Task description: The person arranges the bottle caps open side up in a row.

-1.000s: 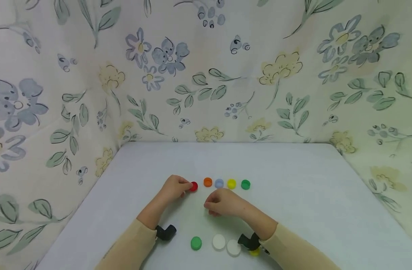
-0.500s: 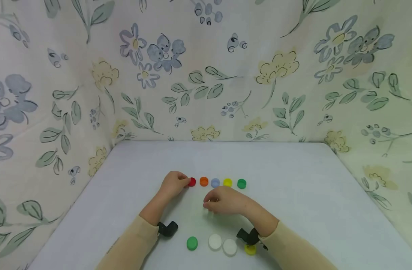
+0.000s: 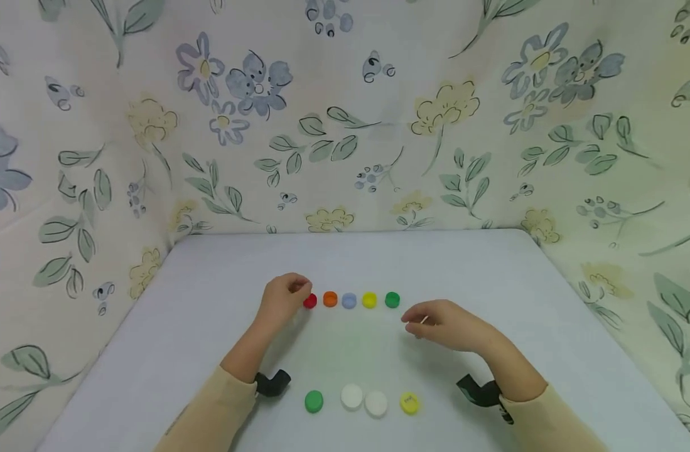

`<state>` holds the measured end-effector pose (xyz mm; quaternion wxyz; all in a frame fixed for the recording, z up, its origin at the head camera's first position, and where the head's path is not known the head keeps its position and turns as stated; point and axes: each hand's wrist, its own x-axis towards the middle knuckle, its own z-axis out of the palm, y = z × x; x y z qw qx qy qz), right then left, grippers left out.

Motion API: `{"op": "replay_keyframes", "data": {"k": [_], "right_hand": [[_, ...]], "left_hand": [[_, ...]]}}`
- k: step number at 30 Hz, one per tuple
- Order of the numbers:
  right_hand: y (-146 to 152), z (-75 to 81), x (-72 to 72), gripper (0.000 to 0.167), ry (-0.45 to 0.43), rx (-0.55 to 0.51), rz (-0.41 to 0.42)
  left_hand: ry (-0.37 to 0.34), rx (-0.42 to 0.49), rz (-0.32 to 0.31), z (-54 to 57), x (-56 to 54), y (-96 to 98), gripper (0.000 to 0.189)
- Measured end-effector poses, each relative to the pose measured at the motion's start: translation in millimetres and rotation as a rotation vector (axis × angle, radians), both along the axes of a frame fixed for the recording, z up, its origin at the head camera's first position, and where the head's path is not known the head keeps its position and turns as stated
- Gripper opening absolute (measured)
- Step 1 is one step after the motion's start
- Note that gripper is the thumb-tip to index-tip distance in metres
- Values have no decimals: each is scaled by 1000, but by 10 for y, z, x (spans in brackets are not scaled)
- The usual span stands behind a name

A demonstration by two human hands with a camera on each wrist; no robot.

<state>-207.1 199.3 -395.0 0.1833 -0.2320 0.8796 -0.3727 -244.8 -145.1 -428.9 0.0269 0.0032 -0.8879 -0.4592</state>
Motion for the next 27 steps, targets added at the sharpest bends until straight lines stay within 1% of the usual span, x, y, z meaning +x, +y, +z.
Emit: {"op": "replay_keyframes", "data": {"k": [2,5,7,8,10,11,13,16,18,20,22,25,27], "right_hand": [[52,-172,57,31,-61,-55,-17],[63,-391,152,31,-138,-146,-47],[62,-483,207,32,-164,-193,-63],[66,-508,232,31,-173,-215,-69],[91,-520,278,30,-180,-248,-70],[108,-517,300,30,-182,-255,-68],[136,-486,331,29,-179,-248,-39],[141,-435,369,25,-174,-216,25],[120,-416,396,21,-173,-188,61],[90,-411,430,21,-173,-178,85],[57,-423,464,23,-161,-171,91],[33,-463,515,28,-147,-154,72],[39,-495,556,30,-126,-126,53]], "left_hand": [[-26,87,-83,53,54,79,25],[-141,222,-239,119,159,226,31],[-211,281,-329,162,250,343,32],[-236,288,-370,178,298,406,32],[-255,257,-441,196,397,556,31],[-257,224,-474,202,449,638,31],[-245,130,-536,211,556,794,30],[-212,20,-610,199,692,970,30],[-215,-11,-641,172,760,1042,29],[-219,-20,-662,118,794,1085,27],[-215,-23,-688,48,809,1115,24],[-189,-43,-725,-70,832,1168,24],[-175,-68,-743,-119,864,1212,24]]}}
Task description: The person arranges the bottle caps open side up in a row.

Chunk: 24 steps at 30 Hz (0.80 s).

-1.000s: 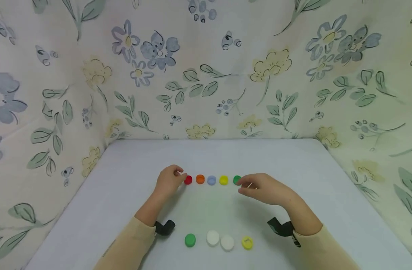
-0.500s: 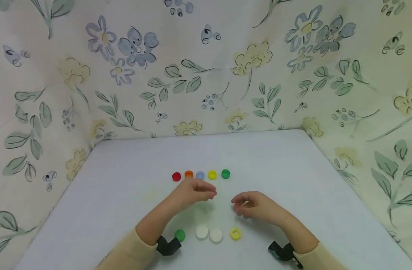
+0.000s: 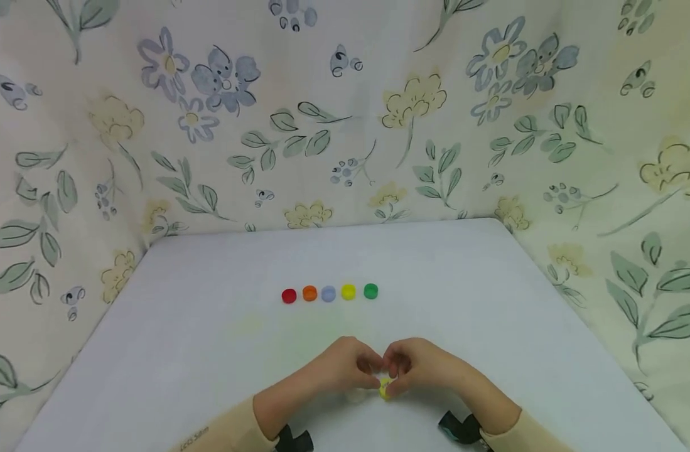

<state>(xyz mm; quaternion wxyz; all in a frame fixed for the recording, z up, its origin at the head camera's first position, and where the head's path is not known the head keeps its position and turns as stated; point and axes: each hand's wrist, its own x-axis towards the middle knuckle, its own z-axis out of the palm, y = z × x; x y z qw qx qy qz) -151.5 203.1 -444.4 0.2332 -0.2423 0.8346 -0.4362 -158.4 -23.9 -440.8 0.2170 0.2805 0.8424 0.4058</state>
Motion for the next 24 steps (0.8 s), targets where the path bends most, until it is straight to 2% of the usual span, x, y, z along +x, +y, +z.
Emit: {"op": "replay_keyframes", "data": {"k": [6,13,16,21,24], "right_hand": [[-12,-4,105,36,83,97,-31],[-82,-8,169,30,113,141,-60],[-99,-2,171,27,127,149,-60],[-104,10,162,24,129,132,-43],[-111,4,153,24,137,128,-31]], "left_hand": [[1,-69,-9,-77,59,61,18],[100,-147,-60,-108,94,81,19],[95,-147,-45,-89,101,73,18],[46,-108,-13,-61,109,53,16],[45,-92,-5,-56,116,39,15]]}}
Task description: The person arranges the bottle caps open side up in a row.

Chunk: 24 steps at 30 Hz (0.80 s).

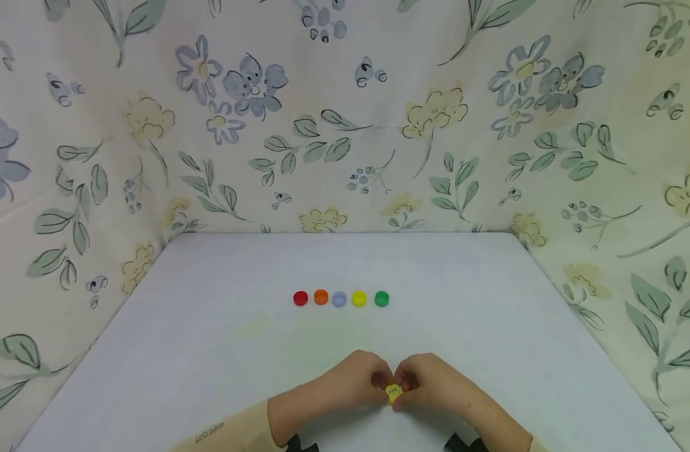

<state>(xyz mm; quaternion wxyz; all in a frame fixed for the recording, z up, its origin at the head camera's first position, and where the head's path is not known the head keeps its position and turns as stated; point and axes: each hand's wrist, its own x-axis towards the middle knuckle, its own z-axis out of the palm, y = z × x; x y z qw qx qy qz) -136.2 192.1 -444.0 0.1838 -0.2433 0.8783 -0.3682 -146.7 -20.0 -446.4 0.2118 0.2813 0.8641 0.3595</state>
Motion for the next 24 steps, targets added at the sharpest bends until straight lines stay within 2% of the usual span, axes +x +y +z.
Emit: {"op": "replay_keyframes", "data": {"k": [11,15,20,24], "right_hand": [[36,-26,-10,19,21,8,35],[62,-29,-10,12,12,-3,46],[115,1,-44,8,-106,-112,4],[167,34,-87,18,-183,-246,-49]], "left_hand": [[-33,20,38,-13,3,23,13],[-62,42,75,0,0,22,10],[-85,119,158,108,-26,22,6],[-77,182,213,200,-84,44,7]]}}
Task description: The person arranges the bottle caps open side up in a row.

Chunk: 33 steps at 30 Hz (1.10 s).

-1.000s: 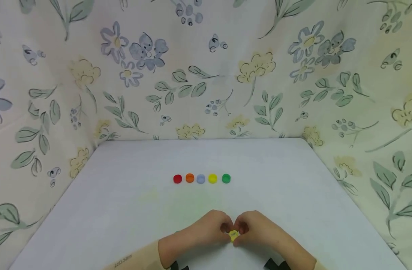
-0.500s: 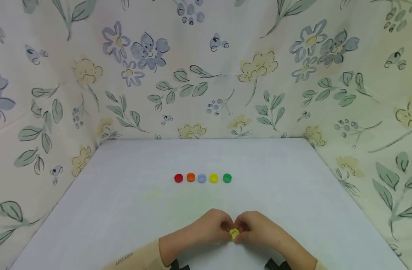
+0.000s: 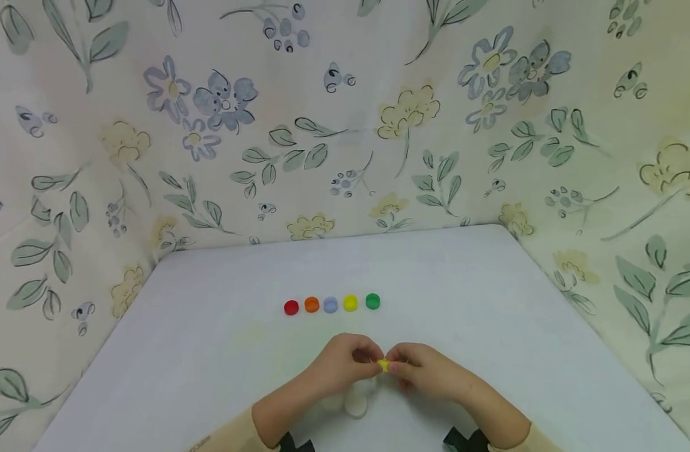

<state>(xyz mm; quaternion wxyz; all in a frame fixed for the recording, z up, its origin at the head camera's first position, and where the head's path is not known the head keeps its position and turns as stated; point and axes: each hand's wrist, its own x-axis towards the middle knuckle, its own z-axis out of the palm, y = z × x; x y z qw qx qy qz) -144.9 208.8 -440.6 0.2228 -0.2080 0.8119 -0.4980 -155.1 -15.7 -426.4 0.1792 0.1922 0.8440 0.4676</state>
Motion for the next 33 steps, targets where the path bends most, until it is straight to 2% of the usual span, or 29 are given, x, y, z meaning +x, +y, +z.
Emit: {"op": "replay_keyframes", "data": {"k": [8,11,13,16,20,26,33], "right_hand": [[7,40,-83,28,-82,-180,-145],[-39,81,-145,26,-41,-182,-206],[-90,150,-198,22,18,-145,-259],[-169,299,-312,15,101,-34,-352],[-236,393,-512,13,140,109,-420],[-215,277,-749,15,157,184,-492],[-71,121,-983,19,105,196,-513]], "left_hand": [[69,74,27,15,-152,7,8],[66,74,52,28,-243,-2,9],[60,74,72,56,-333,6,11],[64,81,95,102,-502,45,13],[62,71,143,98,-718,135,13],[65,53,196,-2,-960,336,13],[125,-6,218,-45,-1079,506,10]]}}
